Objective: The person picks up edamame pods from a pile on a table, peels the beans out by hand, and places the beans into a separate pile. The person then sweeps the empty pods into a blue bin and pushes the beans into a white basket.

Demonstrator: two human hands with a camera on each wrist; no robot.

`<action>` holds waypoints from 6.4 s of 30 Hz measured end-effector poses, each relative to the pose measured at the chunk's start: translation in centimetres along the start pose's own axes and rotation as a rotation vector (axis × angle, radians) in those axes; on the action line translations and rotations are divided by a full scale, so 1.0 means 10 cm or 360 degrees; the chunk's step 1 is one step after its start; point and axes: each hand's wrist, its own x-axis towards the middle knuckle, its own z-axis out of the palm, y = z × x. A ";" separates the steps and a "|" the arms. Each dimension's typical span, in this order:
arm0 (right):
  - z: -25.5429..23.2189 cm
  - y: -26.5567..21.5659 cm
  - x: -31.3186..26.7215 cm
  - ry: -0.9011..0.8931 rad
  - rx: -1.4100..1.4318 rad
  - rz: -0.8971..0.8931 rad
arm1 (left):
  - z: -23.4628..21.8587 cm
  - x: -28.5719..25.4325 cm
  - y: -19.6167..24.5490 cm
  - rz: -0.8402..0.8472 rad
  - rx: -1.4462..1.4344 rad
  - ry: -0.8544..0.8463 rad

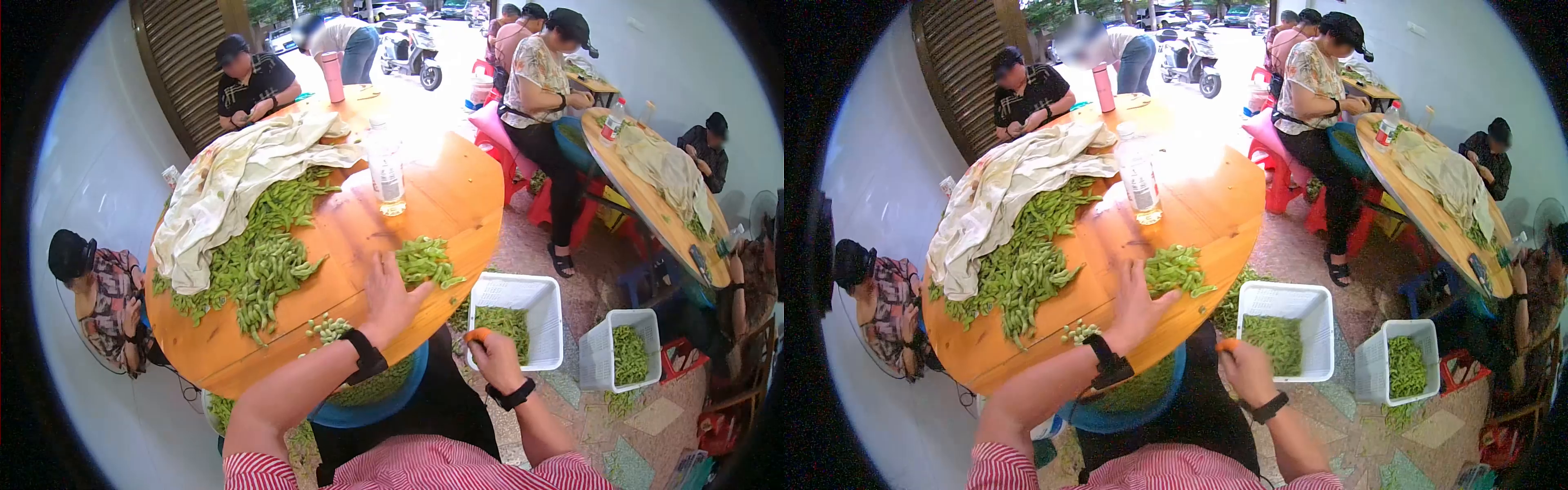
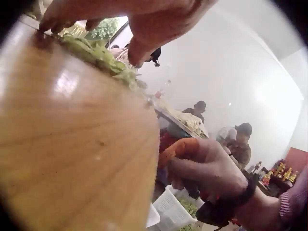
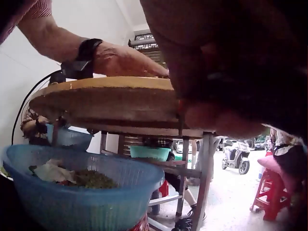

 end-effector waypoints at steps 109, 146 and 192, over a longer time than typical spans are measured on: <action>1.36 0.58 -0.71 -0.0884 -0.0557 -0.0135 | -1.26 -2.37 -0.64 -0.0285 -0.0492 0.0547; 0.26 -1.14 0.26 -0.0700 0.0424 -0.0203 | -1.55 -0.99 -0.82 -0.0506 -0.1531 0.0003; 0.73 -1.65 0.43 -0.0682 -0.0023 -0.0960 | -1.25 -1.43 -0.52 -0.0160 -0.1110 0.0247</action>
